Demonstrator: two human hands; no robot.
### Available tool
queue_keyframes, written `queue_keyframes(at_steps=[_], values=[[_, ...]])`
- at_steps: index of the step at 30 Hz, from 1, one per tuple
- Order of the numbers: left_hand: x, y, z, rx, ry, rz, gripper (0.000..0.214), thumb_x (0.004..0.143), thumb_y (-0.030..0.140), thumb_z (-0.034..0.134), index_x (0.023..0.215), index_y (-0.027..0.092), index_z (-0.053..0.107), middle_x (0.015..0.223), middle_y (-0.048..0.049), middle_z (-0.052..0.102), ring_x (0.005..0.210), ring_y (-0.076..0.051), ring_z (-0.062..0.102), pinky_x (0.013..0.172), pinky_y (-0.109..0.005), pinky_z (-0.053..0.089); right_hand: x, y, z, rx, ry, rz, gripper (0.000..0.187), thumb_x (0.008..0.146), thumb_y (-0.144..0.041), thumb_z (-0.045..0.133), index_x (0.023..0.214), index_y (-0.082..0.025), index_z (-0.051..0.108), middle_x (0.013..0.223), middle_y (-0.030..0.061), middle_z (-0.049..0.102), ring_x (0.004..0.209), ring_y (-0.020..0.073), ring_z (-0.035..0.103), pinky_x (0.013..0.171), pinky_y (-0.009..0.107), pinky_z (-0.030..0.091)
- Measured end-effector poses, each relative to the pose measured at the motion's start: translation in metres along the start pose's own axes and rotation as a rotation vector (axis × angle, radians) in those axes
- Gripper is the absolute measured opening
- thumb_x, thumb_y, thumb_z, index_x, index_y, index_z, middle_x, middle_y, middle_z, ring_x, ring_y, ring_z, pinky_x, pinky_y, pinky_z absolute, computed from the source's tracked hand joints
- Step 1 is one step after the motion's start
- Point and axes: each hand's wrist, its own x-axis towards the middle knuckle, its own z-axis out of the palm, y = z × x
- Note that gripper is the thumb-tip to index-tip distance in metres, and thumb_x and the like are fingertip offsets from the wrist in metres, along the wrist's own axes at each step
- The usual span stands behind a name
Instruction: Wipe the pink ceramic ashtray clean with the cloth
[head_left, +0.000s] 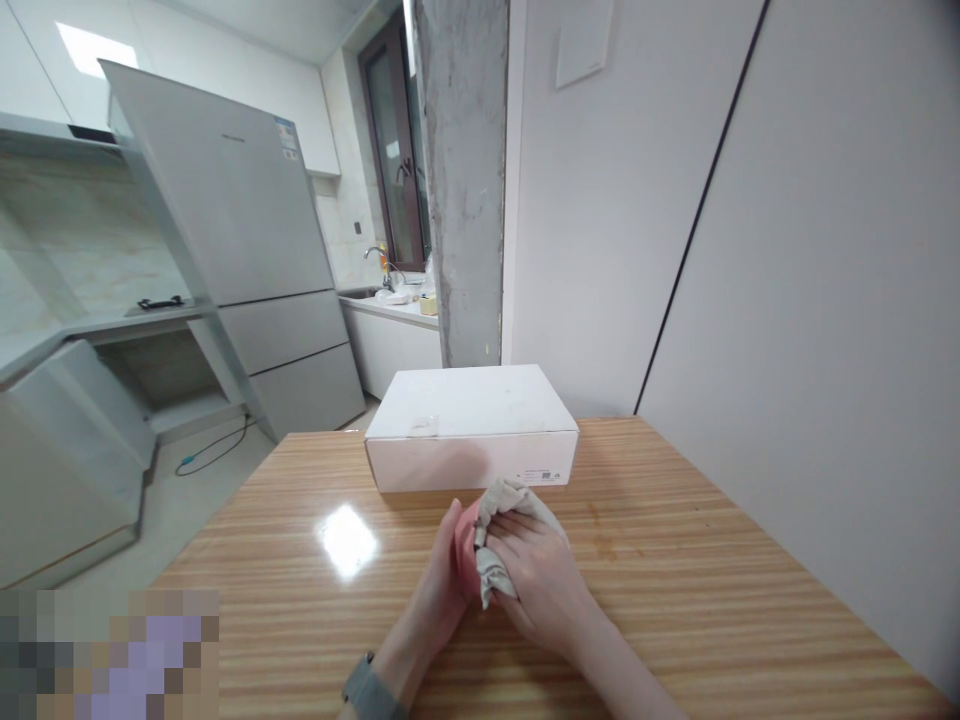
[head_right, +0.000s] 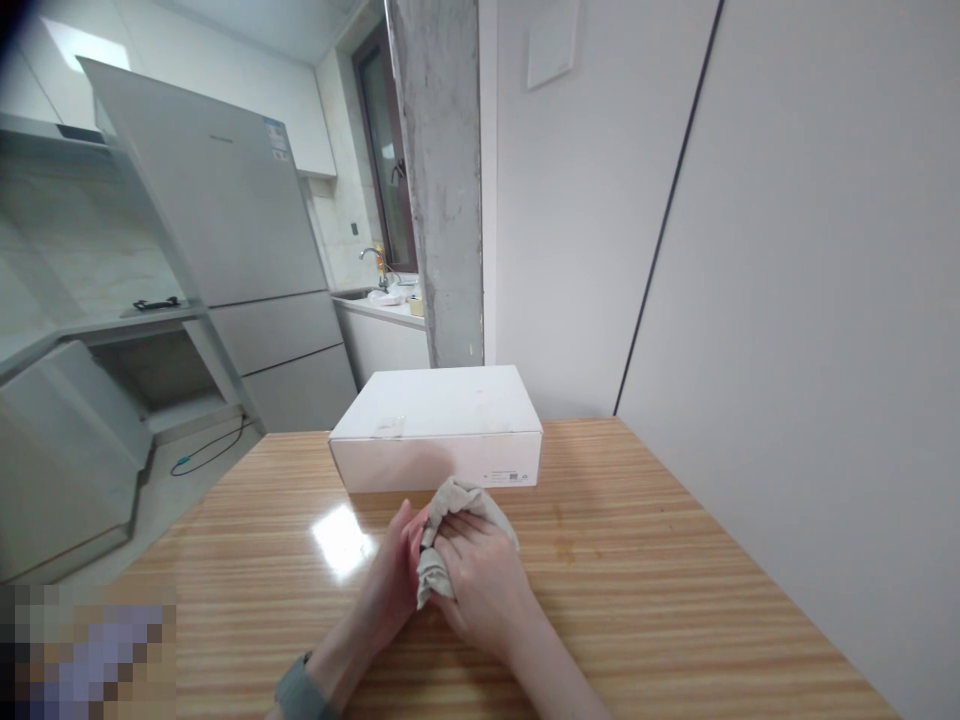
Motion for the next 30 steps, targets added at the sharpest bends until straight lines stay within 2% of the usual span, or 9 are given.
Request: queue_keyframes(at_steps=[2,5,9,14,18,23,27,30], values=[[0.0,0.001,-0.002,0.014,-0.005,-0.008,0.052,0.086,0.057,0.053,0.102,0.011,0.07,0.1,-0.0112,0.072,0.107,-0.026,0.061,0.1,-0.035,0.04,0.0,-0.001,0.001,0.037,-0.032,-0.025,0.03,0.086,-0.028,0.041,0.101,-0.014,0.063,0.103,0.016,0.072,0.102,0.027,0.064,0.102,0.043,0.044],[-0.001,0.002,0.002,0.038,0.07,-0.006,0.046,0.083,0.054,0.061,0.097,0.012,0.071,0.1,-0.0099,0.072,0.107,-0.025,0.062,0.101,-0.034,0.039,0.0,-0.002,0.003,0.059,-0.041,-0.031,0.03,0.087,-0.03,0.041,0.1,-0.014,0.063,0.104,0.0161,0.071,0.104,0.0266,0.064,0.102,0.044,0.044],[0.001,-0.001,0.004,0.03,0.162,0.037,0.042,0.078,0.05,0.069,0.098,0.013,0.071,0.105,-0.0084,0.071,0.111,-0.024,0.06,0.102,-0.033,0.039,0.002,-0.004,0.009,0.02,-0.018,0.05,0.028,0.087,-0.028,0.044,0.101,-0.015,0.063,0.105,0.016,0.071,0.104,0.0274,0.063,0.102,0.046,0.044],[0.004,-0.005,-0.002,-0.048,0.021,0.059,0.044,0.086,0.048,0.059,0.116,0.017,0.066,0.111,-0.0075,0.07,0.116,-0.021,0.058,0.106,-0.031,0.036,0.005,-0.009,0.016,-0.072,0.071,0.187,0.032,0.089,-0.021,0.041,0.111,-0.012,0.063,0.111,0.0175,0.07,0.107,0.0286,0.063,0.101,0.046,0.045],[0.001,0.003,-0.003,-0.071,-0.004,0.034,0.037,0.084,0.042,0.062,0.108,0.015,0.07,0.104,-0.0077,0.072,0.113,-0.023,0.059,0.106,-0.033,0.037,0.002,-0.008,0.013,-0.086,0.1,0.126,0.035,0.087,-0.023,0.043,0.111,-0.009,0.064,0.11,0.0169,0.071,0.105,0.0302,0.064,0.101,0.046,0.045],[-0.004,0.013,-0.005,0.056,0.03,0.014,0.044,0.087,0.047,0.057,0.101,0.009,0.072,0.097,-0.0106,0.073,0.105,-0.025,0.062,0.103,-0.035,0.038,0.001,-0.002,0.006,0.031,-0.003,-0.064,0.035,0.083,-0.031,0.044,0.104,-0.012,0.065,0.108,0.017,0.071,0.103,0.03,0.065,0.101,0.046,0.045],[-0.002,0.008,-0.008,0.222,0.15,0.05,0.04,0.082,0.047,0.065,0.095,0.011,0.073,0.097,-0.0101,0.073,0.098,-0.024,0.063,0.097,-0.035,0.042,0.002,-0.001,0.005,0.067,-0.034,-0.047,0.032,0.082,-0.028,0.044,0.1,-0.013,0.065,0.102,0.0169,0.072,0.101,0.0284,0.065,0.101,0.045,0.045],[0.001,0.005,-0.008,0.213,0.12,0.084,0.04,0.083,0.044,0.064,0.105,0.011,0.072,0.109,-0.0118,0.072,0.108,-0.026,0.061,0.101,-0.036,0.04,0.001,-0.003,0.008,0.032,-0.031,0.008,0.033,0.084,-0.027,0.045,0.105,-0.011,0.065,0.107,0.0181,0.071,0.105,0.0291,0.064,0.102,0.046,0.044]])
